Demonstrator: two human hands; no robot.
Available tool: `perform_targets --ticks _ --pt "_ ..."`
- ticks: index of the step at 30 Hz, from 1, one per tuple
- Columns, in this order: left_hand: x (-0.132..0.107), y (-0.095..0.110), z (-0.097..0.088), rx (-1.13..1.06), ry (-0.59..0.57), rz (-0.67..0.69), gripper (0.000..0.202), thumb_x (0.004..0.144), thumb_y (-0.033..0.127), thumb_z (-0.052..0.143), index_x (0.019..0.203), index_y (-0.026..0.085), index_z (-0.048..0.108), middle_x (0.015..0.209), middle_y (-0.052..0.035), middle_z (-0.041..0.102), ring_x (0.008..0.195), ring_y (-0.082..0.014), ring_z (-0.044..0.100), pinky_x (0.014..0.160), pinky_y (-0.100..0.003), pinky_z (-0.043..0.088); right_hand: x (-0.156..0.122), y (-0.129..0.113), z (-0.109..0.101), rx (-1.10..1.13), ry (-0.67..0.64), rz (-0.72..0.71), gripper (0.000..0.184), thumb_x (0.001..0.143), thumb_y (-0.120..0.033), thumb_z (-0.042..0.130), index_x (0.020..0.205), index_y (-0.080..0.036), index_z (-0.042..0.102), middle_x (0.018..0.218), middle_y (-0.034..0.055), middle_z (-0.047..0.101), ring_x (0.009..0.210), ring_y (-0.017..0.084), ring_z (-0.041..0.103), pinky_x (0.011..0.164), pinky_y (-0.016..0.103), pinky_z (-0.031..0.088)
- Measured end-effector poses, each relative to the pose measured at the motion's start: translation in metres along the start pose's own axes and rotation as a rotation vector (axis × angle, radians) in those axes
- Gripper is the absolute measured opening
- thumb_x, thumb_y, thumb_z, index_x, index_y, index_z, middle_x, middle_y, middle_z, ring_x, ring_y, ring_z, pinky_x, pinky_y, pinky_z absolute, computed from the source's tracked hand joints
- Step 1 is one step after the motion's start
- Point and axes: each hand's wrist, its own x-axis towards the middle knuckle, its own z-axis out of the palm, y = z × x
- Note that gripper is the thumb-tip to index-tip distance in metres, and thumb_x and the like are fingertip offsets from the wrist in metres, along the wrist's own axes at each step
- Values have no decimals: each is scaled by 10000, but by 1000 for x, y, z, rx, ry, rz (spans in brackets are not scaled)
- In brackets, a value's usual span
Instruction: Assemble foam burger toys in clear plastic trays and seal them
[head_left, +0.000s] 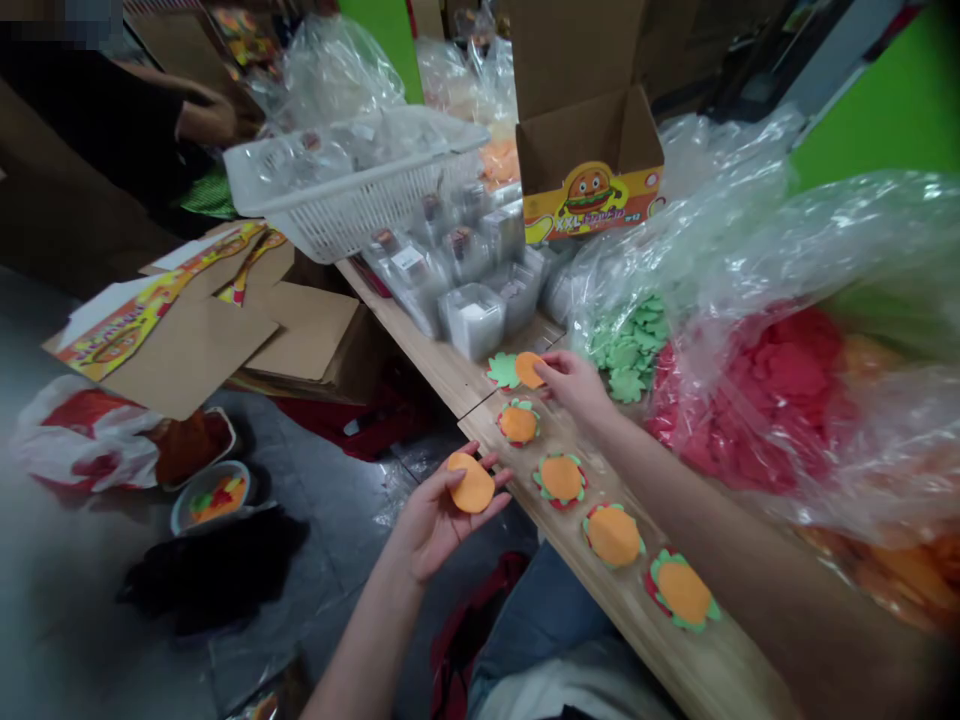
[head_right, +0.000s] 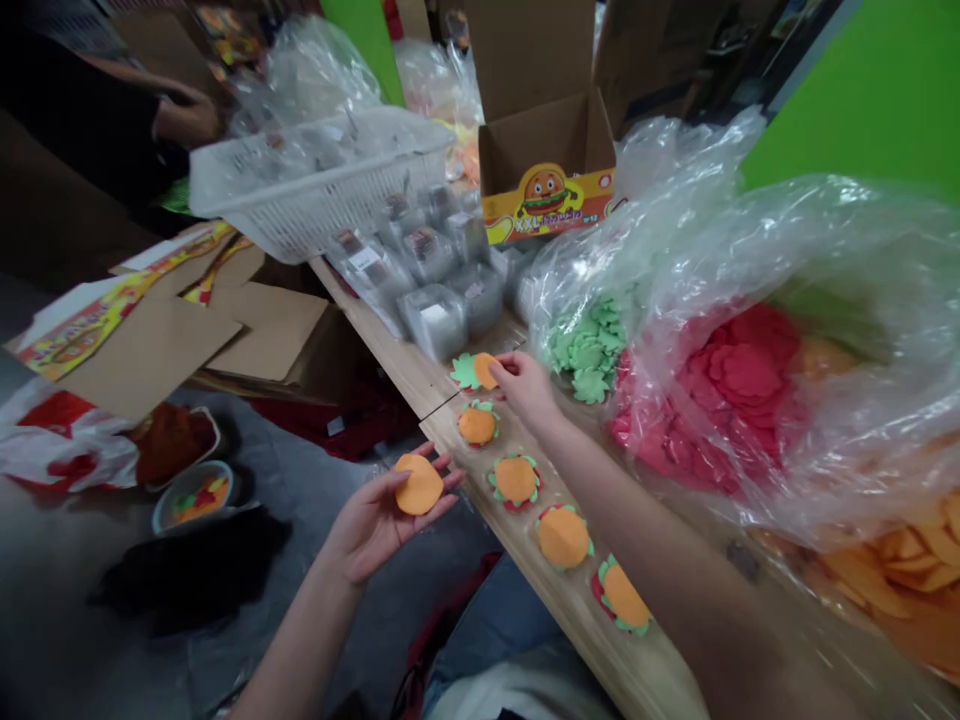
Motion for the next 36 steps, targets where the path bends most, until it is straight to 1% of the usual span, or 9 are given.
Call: perform_targets --ticks 4,8,11,16,23,27,30,33,36 --pt "2 1 -2 -16 -19 1 537 786 97 480 1288 191 315 1316 -152 417 1174 -343 434 954 -483 395 26 2 22 -729 101 -559 136 813 -162 474 870 -168 597 904 77 595 876 193 520 774 321 423" --pt "1 0 -3 9 5 20 524 787 106 476 1283 187 327 1288 -153 446 1149 -324 468 933 -457 421 13 17 30 -1019 -14 -735 205 843 -191 439 985 -164 584 958 101 586 928 217 487 810 327 394" --pt "4 5 -10 91 34 24 518 781 133 497 1274 203 353 1234 -142 496 1080 -297 534 831 -389 496 3 25 18 -942 43 -733 285 856 -213 416 1104 -148 541 1003 95 580 961 208 477 853 320 381" --pt "32 42 -11 434 97 165 550 733 152 568 1249 216 390 1012 -108 601 784 -217 645 519 -234 517 11 26 7 -1000 147 -517 407 800 -74 359 1172 -115 519 1069 123 553 947 218 466 826 319 394" --pt "90 73 5 486 -44 -8 582 734 141 567 1267 216 345 1018 -115 613 784 -218 653 552 -265 531 11 29 24 -1160 77 -470 436 769 -89 413 1188 -155 513 1256 115 459 1074 270 398 829 353 410" --pt "80 70 3 267 -41 86 441 793 221 533 1213 183 403 1105 -142 587 961 -263 606 714 -362 531 6 26 20 -1116 75 -465 493 781 -65 373 1265 -128 438 1284 131 437 1121 269 383 868 370 402" --pt "56 60 11 9 -143 137 376 850 314 436 1192 159 449 1196 -154 539 1117 -287 507 861 -453 461 -11 15 13 -897 93 -501 484 790 -70 374 1269 -110 427 1230 137 476 1110 232 415 937 366 364" --pt "38 34 36 -117 -205 192 339 870 296 388 1179 194 483 1271 -102 495 1196 -262 435 929 -455 409 -49 2 6 -472 17 -437 362 854 -232 400 1194 -156 498 1095 102 541 975 190 510 823 316 440" --pt "34 -6 68 -114 -192 252 313 880 270 361 1154 238 507 1291 -41 485 1217 -208 414 958 -391 396 -95 -5 -4 -123 -55 -225 357 833 -381 467 1122 -186 543 1013 70 562 820 159 548 648 266 466"
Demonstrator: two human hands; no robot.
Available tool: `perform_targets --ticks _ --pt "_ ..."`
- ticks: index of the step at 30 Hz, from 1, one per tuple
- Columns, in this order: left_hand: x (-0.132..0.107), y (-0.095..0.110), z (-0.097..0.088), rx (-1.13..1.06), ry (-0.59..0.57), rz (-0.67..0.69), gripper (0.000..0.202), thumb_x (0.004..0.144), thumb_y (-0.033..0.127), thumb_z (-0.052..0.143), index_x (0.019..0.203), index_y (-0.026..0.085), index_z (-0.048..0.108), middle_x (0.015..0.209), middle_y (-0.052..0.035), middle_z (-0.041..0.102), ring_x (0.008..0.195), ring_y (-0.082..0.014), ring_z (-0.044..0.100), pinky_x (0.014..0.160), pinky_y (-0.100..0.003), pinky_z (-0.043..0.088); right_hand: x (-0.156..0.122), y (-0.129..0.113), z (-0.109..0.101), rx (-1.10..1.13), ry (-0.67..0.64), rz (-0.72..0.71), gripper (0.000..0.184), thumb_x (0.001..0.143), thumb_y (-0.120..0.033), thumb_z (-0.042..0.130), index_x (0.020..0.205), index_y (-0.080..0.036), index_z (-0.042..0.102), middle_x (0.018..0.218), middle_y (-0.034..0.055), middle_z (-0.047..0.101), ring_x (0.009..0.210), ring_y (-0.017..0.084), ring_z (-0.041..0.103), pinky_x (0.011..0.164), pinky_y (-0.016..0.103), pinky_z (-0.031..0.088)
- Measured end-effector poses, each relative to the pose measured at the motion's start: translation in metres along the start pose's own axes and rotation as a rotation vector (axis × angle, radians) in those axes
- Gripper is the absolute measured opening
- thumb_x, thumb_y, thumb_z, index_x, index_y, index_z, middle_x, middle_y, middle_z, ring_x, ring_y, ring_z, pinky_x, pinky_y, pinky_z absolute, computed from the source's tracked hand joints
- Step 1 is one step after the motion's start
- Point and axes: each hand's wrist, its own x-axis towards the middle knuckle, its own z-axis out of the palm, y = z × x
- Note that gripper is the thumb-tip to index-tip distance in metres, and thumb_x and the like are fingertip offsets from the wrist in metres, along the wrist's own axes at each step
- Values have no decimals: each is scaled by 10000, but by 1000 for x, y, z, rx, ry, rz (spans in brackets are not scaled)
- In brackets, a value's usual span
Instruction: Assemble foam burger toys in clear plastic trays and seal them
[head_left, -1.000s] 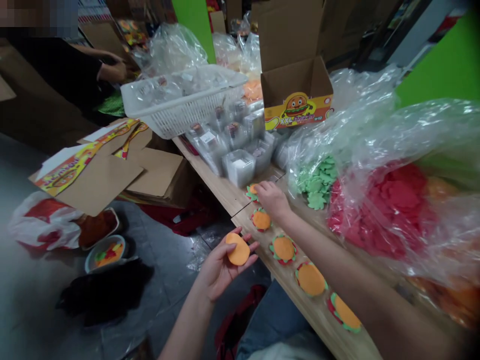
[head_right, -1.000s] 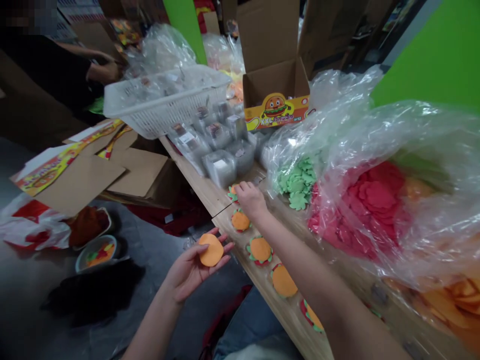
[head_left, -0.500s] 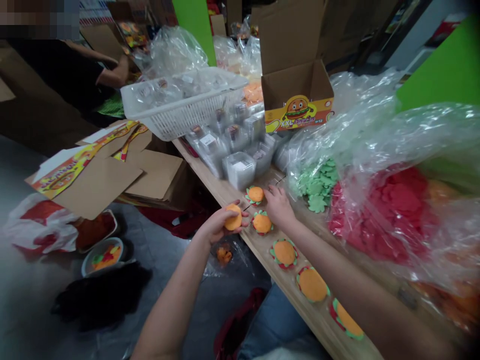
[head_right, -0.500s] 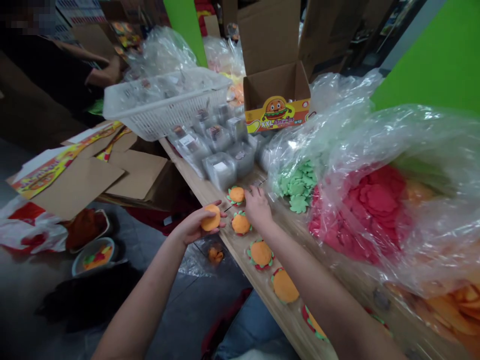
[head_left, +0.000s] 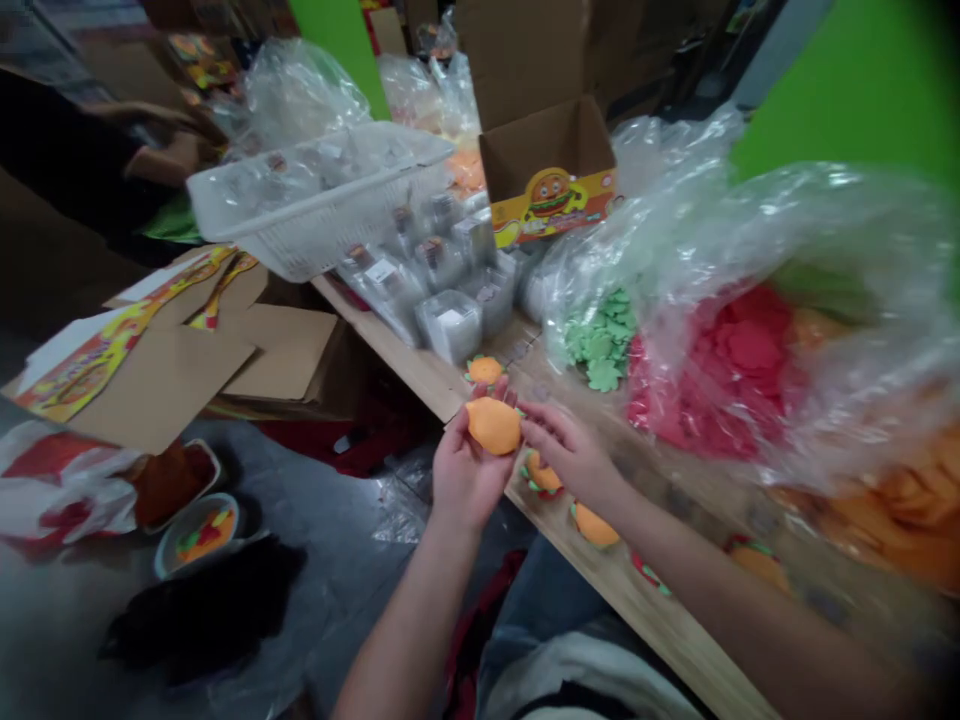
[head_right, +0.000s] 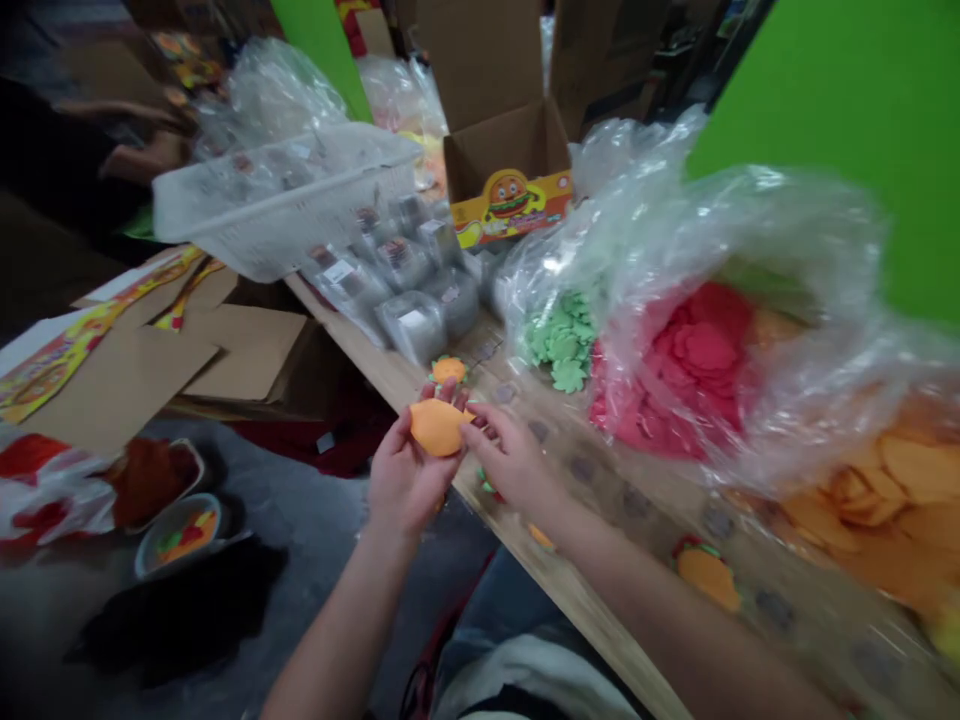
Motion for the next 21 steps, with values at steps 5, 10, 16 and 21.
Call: perform_targets --ticks 5,10,16,21 --pt "-6 -65 40 4 -70 -32 315 888 278 352 1168 244 492 1265 -31 506 1201 -180 429 972 -320 383 -59 -2 -29 280 315 193 276 706 -359 638 900 -178 563 839 19 593 701 127 530 617 246 441" --pt "-4 -108 64 4 -214 -405 422 864 417 369 1228 221 455 1194 -89 541 1089 -233 518 854 -360 455 -122 6 -84 542 691 230 221 718 -344 641 860 -204 546 818 -6 576 666 103 521 596 229 445" --pt "-19 -189 84 467 -240 -819 473 731 42 569 1170 200 489 873 -14 616 740 -83 590 688 -179 466 -213 26 -134 15 1178 88 146 735 -241 608 874 -231 564 966 47 609 897 187 585 811 396 478" --pt "-45 -244 111 480 -307 -1267 349 849 381 444 1027 102 555 908 -99 620 725 -159 598 623 -270 499 -283 37 -133 -668 906 -1 313 787 -102 483 1014 -288 593 1186 48 541 1212 207 412 1010 461 349"
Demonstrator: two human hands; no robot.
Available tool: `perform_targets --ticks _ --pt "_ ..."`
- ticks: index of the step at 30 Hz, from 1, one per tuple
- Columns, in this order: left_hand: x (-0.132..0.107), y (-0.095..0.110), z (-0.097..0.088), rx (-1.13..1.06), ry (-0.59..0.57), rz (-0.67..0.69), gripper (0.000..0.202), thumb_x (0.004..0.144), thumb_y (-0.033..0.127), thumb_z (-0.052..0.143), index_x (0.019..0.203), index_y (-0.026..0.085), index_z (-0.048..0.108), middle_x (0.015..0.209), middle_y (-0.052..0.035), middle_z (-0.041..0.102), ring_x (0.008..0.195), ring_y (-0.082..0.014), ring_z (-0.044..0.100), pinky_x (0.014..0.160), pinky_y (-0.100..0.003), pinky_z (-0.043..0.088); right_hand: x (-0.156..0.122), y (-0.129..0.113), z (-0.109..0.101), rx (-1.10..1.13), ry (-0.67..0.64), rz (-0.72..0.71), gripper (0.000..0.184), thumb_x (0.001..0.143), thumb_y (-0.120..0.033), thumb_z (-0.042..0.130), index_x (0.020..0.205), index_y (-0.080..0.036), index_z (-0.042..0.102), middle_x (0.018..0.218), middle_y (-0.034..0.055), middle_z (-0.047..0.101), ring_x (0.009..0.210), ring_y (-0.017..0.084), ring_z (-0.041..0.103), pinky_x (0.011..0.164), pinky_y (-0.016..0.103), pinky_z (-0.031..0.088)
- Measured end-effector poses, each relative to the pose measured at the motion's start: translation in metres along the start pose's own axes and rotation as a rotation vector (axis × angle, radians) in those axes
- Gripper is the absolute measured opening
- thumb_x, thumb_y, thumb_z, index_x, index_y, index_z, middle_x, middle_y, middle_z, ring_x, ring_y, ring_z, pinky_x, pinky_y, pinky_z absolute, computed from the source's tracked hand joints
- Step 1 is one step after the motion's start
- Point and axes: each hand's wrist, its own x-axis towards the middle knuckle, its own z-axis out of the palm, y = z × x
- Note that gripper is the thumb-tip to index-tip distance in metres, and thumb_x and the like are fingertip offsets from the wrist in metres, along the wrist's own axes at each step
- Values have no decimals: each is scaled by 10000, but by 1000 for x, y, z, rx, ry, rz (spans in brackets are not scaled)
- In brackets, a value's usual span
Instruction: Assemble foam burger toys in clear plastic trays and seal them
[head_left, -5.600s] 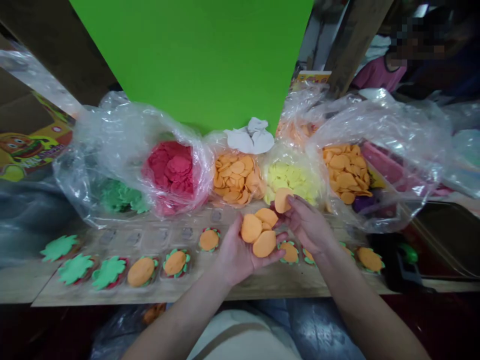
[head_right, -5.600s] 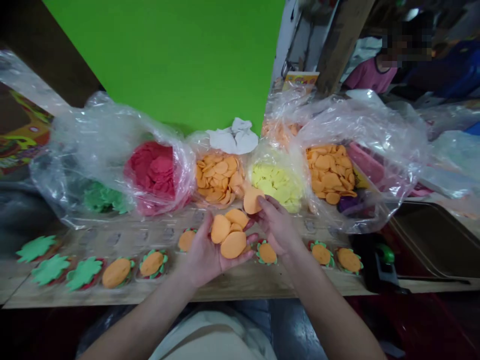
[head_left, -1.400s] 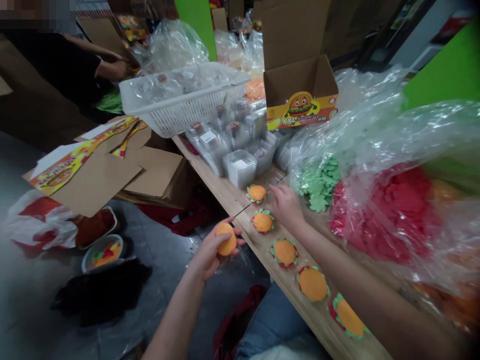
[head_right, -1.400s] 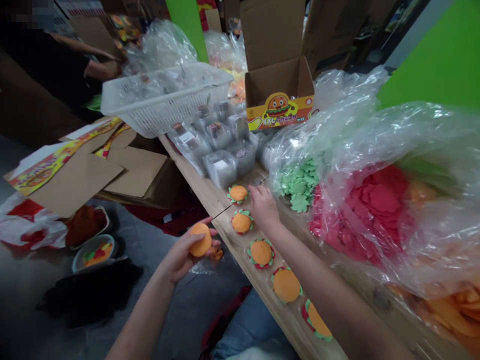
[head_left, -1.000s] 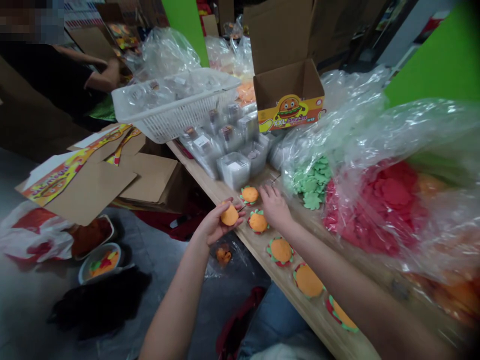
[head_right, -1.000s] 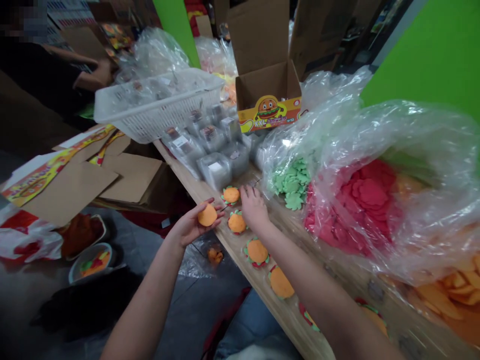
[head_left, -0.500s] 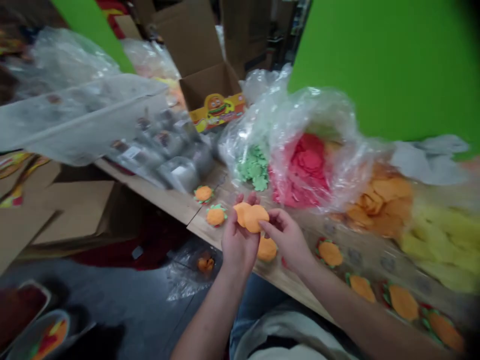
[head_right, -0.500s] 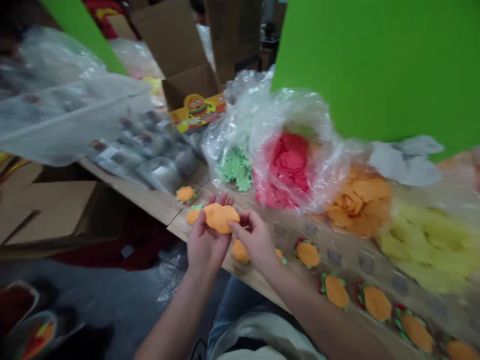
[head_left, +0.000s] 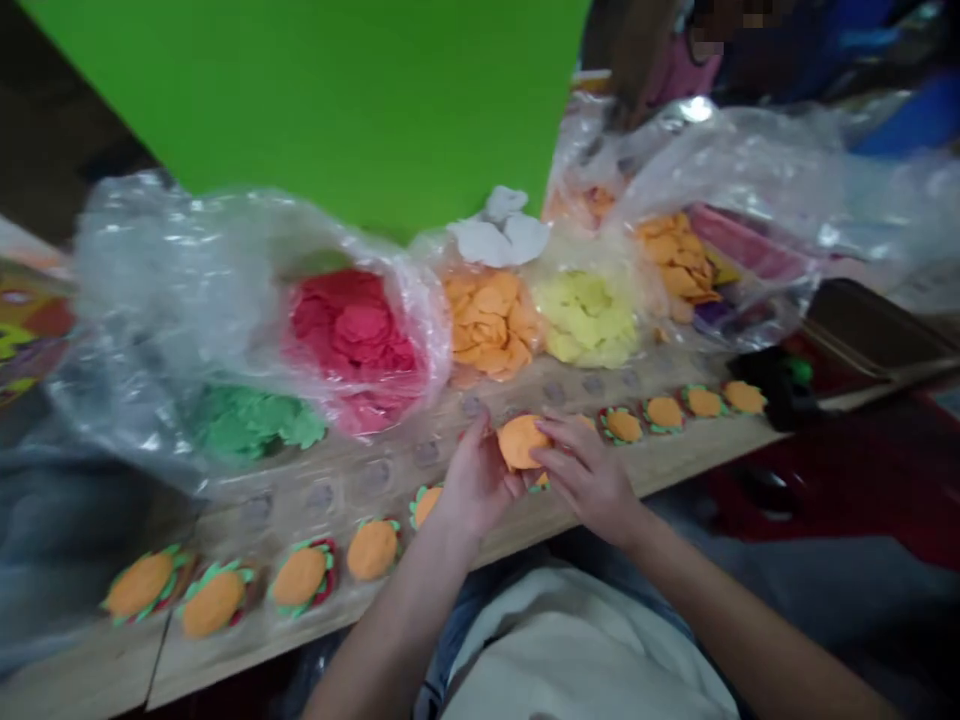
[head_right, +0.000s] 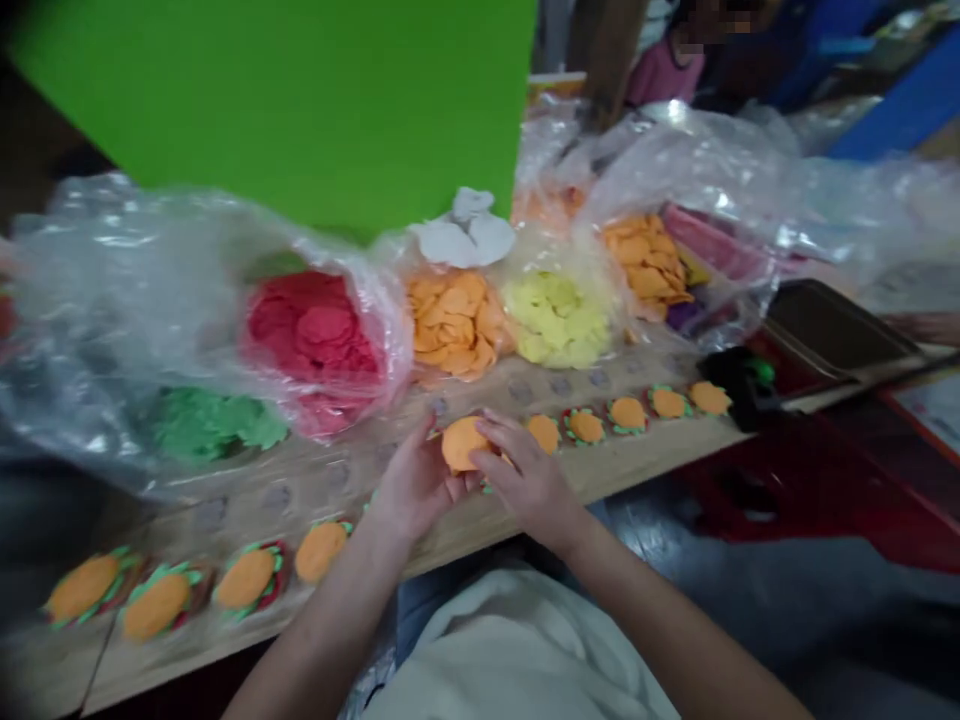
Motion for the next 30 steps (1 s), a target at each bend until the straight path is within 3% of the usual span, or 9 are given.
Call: perform_targets --ticks 3,8,10,14,17,19,22,27,30 --pt "13 -8 17 45 -53 -114 328 858 349 420 1061 126 547 945 -105 622 799 -185 608 679 -298 501 -28 9 -15 13 -9 135 391 812 -97 414 1134 -283 534 1293 57 451 1249 206 363 1022 465 337" --pt "38 -28 36 60 -141 -251 365 825 231 412 1161 118 497 1147 -129 571 1080 -246 527 894 -393 433 -46 24 -36 360 251 581 440 867 -241 398 1300 -275 327 1319 80 411 1199 191 417 938 404 433" --pt "50 -38 44 48 -186 -306 401 815 242 402 1179 98 489 1162 -138 565 1106 -254 511 882 -375 441 -42 31 -48 349 210 604 494 847 -307 457 1317 -266 307 1344 84 378 1220 204 388 972 416 393" --pt "72 -56 59 111 -150 -333 374 818 228 395 1143 90 519 1095 -128 602 1029 -237 561 803 -322 474 -31 45 -73 128 110 523 493 738 -333 614 1194 -223 465 1339 102 370 1277 251 288 1035 449 286" --pt "85 -65 68 194 -100 -277 309 830 225 419 1092 122 548 1072 -100 610 962 -209 584 800 -320 477 -32 58 -82 187 187 558 308 714 -302 635 991 -217 530 1256 96 455 1227 248 365 1001 448 321" --pt "92 -70 72 249 1 -187 235 835 229 451 1017 140 571 1010 -77 621 892 -169 595 783 -292 485 -36 69 -86 347 286 653 202 730 -283 615 891 -220 510 1117 71 546 1107 218 482 949 425 380" --pt "103 -73 77 311 149 -103 171 829 201 459 942 141 572 892 -63 614 785 -134 592 708 -253 502 -43 87 -91 685 423 848 232 728 -293 615 905 -219 483 913 28 598 860 165 580 783 351 487" --pt "117 -75 88 563 160 44 372 718 13 545 1060 159 551 947 -34 597 801 -105 590 705 -181 491 -55 109 -107 1068 496 1011 338 711 -321 633 1007 -217 507 998 22 595 840 140 575 698 293 520" --pt "124 -77 98 594 121 46 344 732 95 602 1068 155 562 1036 -50 591 874 -131 588 741 -202 491 -62 113 -119 1157 543 1008 324 705 -298 640 1001 -208 545 1021 26 594 833 135 574 706 285 518"
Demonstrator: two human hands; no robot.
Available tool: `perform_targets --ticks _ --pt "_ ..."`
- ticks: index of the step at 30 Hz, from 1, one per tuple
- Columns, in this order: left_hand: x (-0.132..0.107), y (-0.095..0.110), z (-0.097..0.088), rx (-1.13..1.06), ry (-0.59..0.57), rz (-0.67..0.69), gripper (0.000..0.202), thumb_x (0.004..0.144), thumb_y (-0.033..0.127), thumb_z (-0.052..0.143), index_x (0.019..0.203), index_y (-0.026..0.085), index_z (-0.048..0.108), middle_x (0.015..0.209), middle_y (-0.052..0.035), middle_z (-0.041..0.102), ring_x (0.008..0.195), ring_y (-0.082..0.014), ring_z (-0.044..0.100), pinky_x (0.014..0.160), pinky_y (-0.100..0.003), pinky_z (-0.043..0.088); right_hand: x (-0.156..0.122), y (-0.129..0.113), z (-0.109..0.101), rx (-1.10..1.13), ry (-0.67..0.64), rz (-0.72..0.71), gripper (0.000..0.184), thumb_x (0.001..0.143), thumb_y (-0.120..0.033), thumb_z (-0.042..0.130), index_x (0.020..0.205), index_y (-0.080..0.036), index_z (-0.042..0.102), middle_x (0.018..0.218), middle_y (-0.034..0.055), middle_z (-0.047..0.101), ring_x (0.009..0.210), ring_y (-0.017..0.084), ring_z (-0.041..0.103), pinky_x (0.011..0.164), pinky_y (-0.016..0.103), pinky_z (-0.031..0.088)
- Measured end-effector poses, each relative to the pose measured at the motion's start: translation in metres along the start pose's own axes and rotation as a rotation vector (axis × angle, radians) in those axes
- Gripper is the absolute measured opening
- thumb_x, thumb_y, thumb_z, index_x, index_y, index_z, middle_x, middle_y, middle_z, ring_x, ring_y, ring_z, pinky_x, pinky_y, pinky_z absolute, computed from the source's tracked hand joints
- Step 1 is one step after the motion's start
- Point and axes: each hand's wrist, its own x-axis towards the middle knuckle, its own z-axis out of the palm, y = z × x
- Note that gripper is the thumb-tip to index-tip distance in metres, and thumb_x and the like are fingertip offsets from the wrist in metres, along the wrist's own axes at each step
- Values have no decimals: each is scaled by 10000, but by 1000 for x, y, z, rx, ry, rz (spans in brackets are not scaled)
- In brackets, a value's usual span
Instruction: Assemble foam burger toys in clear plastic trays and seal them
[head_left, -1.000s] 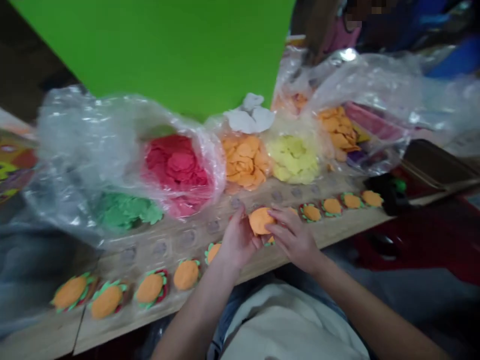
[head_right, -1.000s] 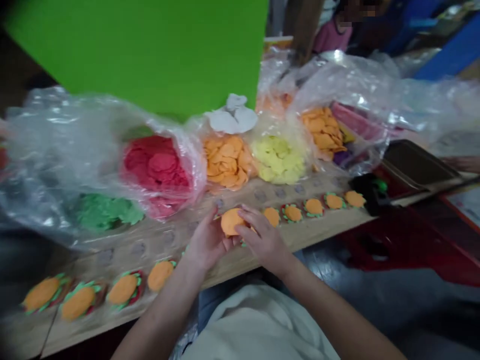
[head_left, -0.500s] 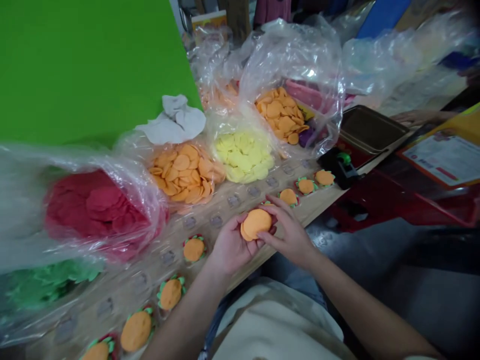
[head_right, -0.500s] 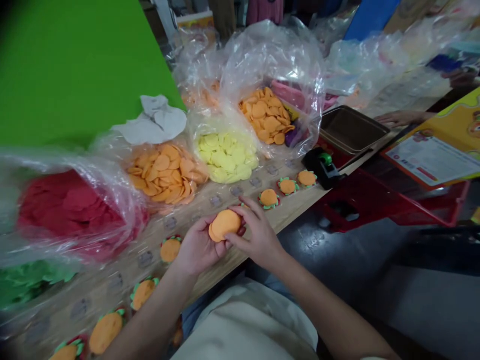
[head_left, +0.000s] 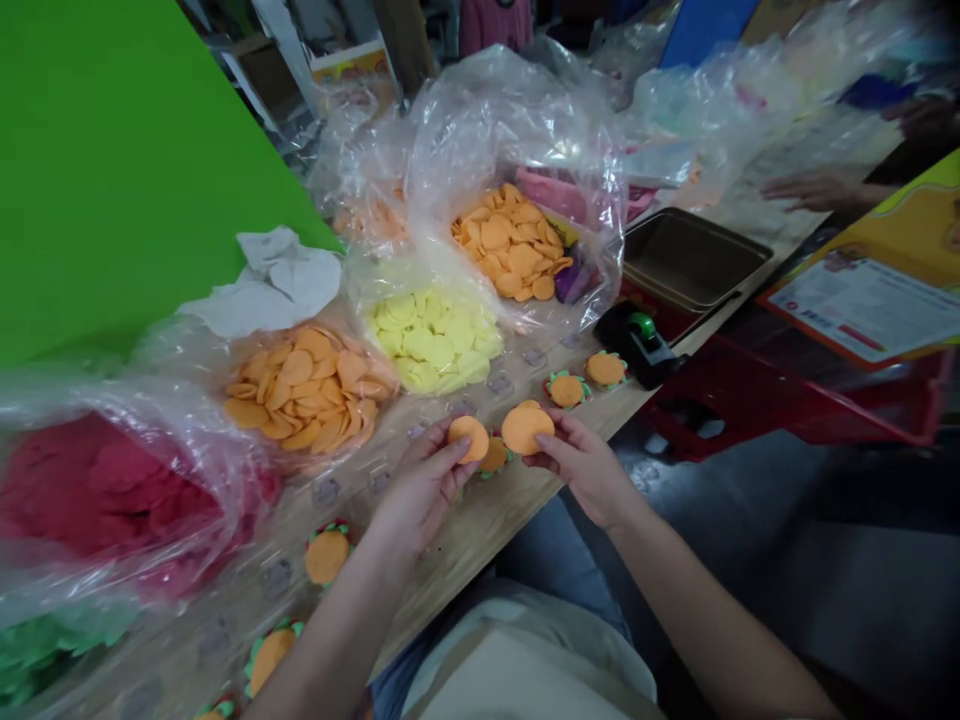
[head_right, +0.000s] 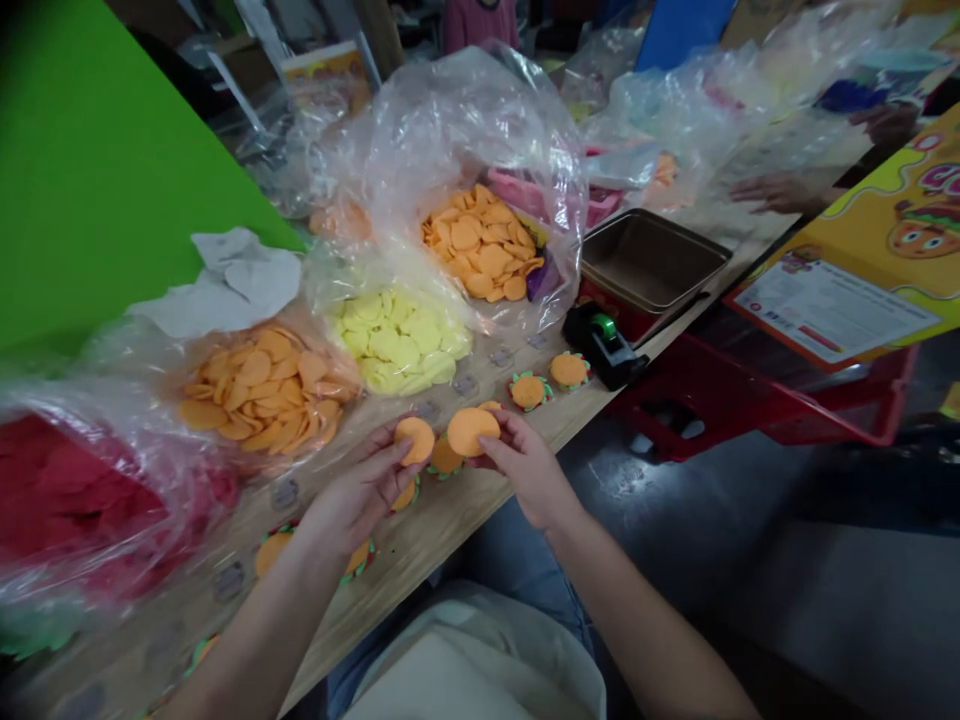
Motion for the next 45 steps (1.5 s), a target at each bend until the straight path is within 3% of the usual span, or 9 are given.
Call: perform_targets --ticks 4,8,11,14,18,26,33,38,45 --pt "6 5 13 -230 -262 -216 423 849 416 441 1146 127 526 1224 -118 511 1010 -211 548 833 -332 474 -1 -15 -17 139 42 52 255 754 -330 594 977 -209 575 949 31 616 753 133 584 605 256 511" --pt "13 6 19 -313 -375 -273 535 861 495 354 1210 109 477 1245 -140 495 1037 -228 536 862 -362 454 4 -32 -31 142 124 44 218 750 -336 601 929 -211 604 840 12 626 633 106 559 487 202 462" --pt "17 2 22 -299 -369 -274 481 871 440 379 1207 113 484 1192 -117 535 973 -192 564 817 -306 476 9 -38 -34 163 121 34 208 754 -331 596 927 -216 608 843 5 623 626 100 550 481 192 457" --pt "18 -3 27 -199 -323 -201 360 853 251 474 1197 151 501 1186 -66 546 940 -134 571 802 -217 471 13 -37 -30 198 93 85 207 775 -336 572 940 -215 603 844 7 622 644 103 554 502 193 466" --pt "18 -7 33 -20 -277 -96 523 710 26 599 1194 203 509 1159 -32 564 942 -102 570 817 -157 446 13 -31 -25 210 80 91 186 764 -317 586 919 -216 606 875 5 633 676 105 560 525 195 474" --pt "14 -7 27 5 -285 -46 613 662 -46 552 1219 200 492 1156 -39 569 969 -112 555 801 -157 443 3 -28 -22 173 127 29 253 727 -312 628 956 -206 624 933 32 655 721 136 590 586 257 504" --pt "10 -11 21 -76 -282 -134 465 800 137 523 1247 240 445 1234 -74 507 962 -156 580 820 -287 494 -8 -26 -15 192 105 62 255 706 -299 638 934 -186 634 912 40 658 720 131 592 606 264 507" --pt "10 -15 21 11 -233 -77 617 675 -10 608 1223 234 464 1226 -47 513 892 -99 587 766 -182 484 -10 -22 -16 181 100 53 297 699 -307 656 972 -194 621 935 43 655 746 135 598 632 272 507" --pt "2 -10 21 -18 -306 -52 674 661 -66 525 1255 236 430 1234 -30 518 1042 -143 527 859 -206 431 -16 -26 -16 105 152 23 310 689 -323 679 971 -206 626 894 26 630 679 100 553 550 204 470"
